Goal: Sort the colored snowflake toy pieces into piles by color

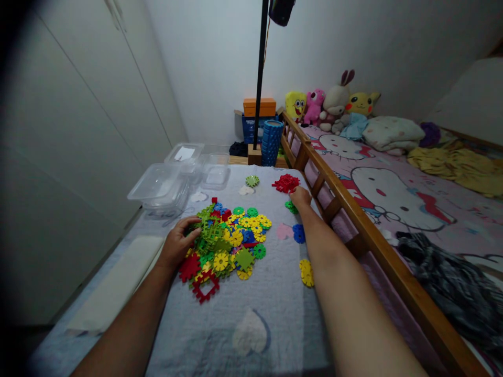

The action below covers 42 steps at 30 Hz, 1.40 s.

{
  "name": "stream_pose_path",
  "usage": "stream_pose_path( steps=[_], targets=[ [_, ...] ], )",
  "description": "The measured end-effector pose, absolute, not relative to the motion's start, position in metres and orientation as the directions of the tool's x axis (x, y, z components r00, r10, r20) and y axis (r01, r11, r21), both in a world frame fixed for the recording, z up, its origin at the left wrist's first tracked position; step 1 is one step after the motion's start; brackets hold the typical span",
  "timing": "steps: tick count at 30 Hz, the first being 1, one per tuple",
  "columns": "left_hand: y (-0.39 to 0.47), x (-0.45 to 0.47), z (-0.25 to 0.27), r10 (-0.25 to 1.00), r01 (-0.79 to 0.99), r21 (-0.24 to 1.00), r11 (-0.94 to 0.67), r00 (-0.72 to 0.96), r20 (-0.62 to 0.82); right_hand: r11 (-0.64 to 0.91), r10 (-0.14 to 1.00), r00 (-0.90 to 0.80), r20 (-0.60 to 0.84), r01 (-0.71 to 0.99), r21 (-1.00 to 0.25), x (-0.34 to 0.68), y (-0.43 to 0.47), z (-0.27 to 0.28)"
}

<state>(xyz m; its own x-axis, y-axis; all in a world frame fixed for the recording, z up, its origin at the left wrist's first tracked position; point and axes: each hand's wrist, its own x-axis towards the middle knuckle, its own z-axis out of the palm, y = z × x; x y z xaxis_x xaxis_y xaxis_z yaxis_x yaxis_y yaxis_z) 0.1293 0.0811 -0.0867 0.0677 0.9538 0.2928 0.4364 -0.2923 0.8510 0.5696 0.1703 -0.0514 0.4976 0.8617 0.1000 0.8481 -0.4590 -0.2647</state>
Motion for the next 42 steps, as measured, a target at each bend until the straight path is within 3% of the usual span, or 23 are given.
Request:
stream_pose_path(
  steps=[24, 27, 31, 35, 42],
  targets=[
    [0.083, 0.129, -0.091, 0.954, 0.428, 0.855, -0.295, 0.073, 0.292, -0.331, 0.891, 0.432, 0.142, 0.831, -0.447, 0.545, 0.144, -0.046],
    [0.083, 0.128, -0.093, 0.953, 0.433, 0.851, -0.297, 0.077, 0.293, -0.242, 0.921, 0.357, 0.156, 0.837, -0.491, 0.533, 0.139, -0.039],
    [0.083, 0.128, -0.091, 0.952, 0.437, 0.848, -0.299, 0.076, 0.296, -0.06, 0.986, 0.133, 0.104, 0.85, -0.523, 0.506, 0.129, -0.034],
    [0.082, 0.13, -0.087, 0.954, 0.445, 0.846, -0.293, 0.081, 0.288, -0.008, 0.999, 0.033, 0.043, 0.869, -0.495, 0.471, 0.116, -0.041],
    [0.082, 0.13, -0.087, 0.952, 0.443, 0.845, -0.299, 0.076, 0.297, -0.171, 0.985, 0.17, -0.029, 0.938, -0.302, 0.427, 0.105, -0.05]
  ],
)
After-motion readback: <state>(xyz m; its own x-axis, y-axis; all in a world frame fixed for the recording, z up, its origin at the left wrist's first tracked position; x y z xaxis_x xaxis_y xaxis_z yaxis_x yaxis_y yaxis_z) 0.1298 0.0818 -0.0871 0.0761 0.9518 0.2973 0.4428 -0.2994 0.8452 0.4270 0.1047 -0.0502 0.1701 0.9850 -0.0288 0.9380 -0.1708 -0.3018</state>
